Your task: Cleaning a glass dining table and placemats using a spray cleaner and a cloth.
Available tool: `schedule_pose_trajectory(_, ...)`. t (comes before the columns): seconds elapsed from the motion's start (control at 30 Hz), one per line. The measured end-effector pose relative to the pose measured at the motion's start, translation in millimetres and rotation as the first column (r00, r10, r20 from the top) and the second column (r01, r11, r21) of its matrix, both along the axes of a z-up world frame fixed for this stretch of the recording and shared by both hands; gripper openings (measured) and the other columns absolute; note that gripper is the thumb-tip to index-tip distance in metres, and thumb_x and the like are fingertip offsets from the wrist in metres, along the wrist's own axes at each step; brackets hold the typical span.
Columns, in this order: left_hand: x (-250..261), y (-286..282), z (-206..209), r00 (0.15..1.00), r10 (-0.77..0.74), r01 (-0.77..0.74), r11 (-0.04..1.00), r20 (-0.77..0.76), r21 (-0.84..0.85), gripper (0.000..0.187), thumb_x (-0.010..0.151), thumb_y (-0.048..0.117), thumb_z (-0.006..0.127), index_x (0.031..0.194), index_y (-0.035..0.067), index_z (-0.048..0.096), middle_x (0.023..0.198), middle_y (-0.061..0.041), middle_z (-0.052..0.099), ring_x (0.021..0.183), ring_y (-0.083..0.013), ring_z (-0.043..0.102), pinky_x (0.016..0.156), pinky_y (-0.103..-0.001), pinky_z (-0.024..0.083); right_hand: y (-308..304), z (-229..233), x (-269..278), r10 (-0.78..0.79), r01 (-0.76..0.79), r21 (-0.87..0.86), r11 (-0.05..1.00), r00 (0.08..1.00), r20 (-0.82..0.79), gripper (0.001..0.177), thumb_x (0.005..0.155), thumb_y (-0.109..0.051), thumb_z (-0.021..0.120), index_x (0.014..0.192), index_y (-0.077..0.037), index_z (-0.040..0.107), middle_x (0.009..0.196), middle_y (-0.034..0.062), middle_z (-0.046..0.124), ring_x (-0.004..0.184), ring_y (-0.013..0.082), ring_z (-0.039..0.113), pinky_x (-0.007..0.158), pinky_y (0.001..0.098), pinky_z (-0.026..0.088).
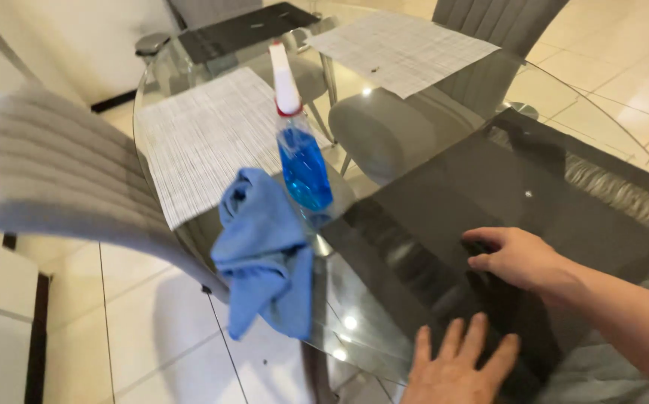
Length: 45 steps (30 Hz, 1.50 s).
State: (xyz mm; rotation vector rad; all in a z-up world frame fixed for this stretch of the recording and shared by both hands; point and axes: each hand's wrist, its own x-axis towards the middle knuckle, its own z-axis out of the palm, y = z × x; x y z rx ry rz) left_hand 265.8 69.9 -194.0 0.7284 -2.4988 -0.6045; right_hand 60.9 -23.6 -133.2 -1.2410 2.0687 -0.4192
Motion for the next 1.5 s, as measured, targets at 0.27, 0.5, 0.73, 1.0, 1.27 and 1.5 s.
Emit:
schedule_pose_trajectory(0.27,-40.7,49.6,19.1,0.867,0.435,-0.387,0.895,0.245,-0.221,0.058,0.086,0.017,0.059,0.144,0.01,0.056,0.145,-0.019,0.053,0.138,-0.0396,0.045,0.106,-0.072,0.03,35.3,19.4,-24.0,0.318,-0.318,-0.006,0.948,0.947,0.046,0.054,0.088,-0.012,0.073,0.14,-0.025,0.064,0.132,0.0023,0.074,0.122,0.0164,0.069,0.105,0.0326,0.053)
schedule_pose_trajectory(0.5,-32.4,61.4,36.1,0.867,0.404,-0.302,0.892,0.293,-0.337,0.034,0.09,0.014,0.062,0.122,0.005,0.069,0.118,-0.017,0.069,0.12,-0.038,0.061,0.095,-0.05,0.045,59.4,32.3,-45.1,0.338,-0.355,0.03,0.934,0.91,0.242,0.056,0.087,-0.006,0.073,0.141,-0.022,0.063,0.131,0.0013,0.074,0.124,0.0148,0.067,0.106,0.0309,0.05)
schedule_pose_trajectory(0.73,-56.9,47.4,126.8,0.776,0.628,-0.629,0.778,-0.057,0.003,0.012,0.093,0.015,0.06,0.094,0.009,0.071,0.088,-0.013,0.074,0.096,-0.0337,0.068,0.09,-0.054,0.045,35.6,-5.6,-119.5,0.211,-0.224,-0.099,0.97,0.969,-0.127,0.074,0.076,-0.014,0.085,0.144,-0.026,0.06,0.135,0.0084,0.069,0.126,0.0239,0.064,0.106,0.0368,0.052)
schedule_pose_trajectory(1.0,-61.8,1.4,186.7,0.4,0.763,-0.648,0.627,-0.508,0.431,0.016,0.096,0.02,0.06,0.1,0.006,0.066,0.083,-0.018,0.069,0.073,-0.0368,0.063,0.071,-0.04,0.053,67.6,77.9,-152.6,-0.38,0.273,-0.431,0.86,0.906,-0.185,0.063,0.083,-0.032,0.08,0.136,-0.01,0.055,0.132,0.0237,0.038,0.116,0.045,0.043,0.09,0.0591,0.048)
schedule_pose_trajectory(1.27,-50.4,13.0,181.9,0.299,0.837,-0.633,0.533,-0.458,0.562,0.016,0.097,0.021,0.059,0.1,0.007,0.067,0.081,-0.012,0.072,0.073,-0.0225,0.064,0.071,-0.035,0.053,36.2,-37.3,-260.2,0.373,-0.345,-0.374,0.861,0.928,0.003,0.008,0.093,-0.003,0.061,0.1,0.0,0.063,0.069,0.0157,0.054,0.06,0.0236,0.049,0.071,0.0311,0.057)
schedule_pose_trajectory(1.5,10.7,30.6,203.4,0.173,0.766,-0.707,0.535,-0.619,0.463,0.019,0.097,0.02,0.059,0.105,0.009,0.072,0.082,-0.007,0.073,0.075,-0.0169,0.064,0.071,-0.031,0.053,53.8,141.9,-80.6,0.027,0.364,-0.739,0.567,0.889,0.458,0.043,0.08,0.005,0.066,0.118,-0.006,0.049,0.093,0.0124,0.062,0.075,0.0217,0.069,0.062,0.0372,0.061)
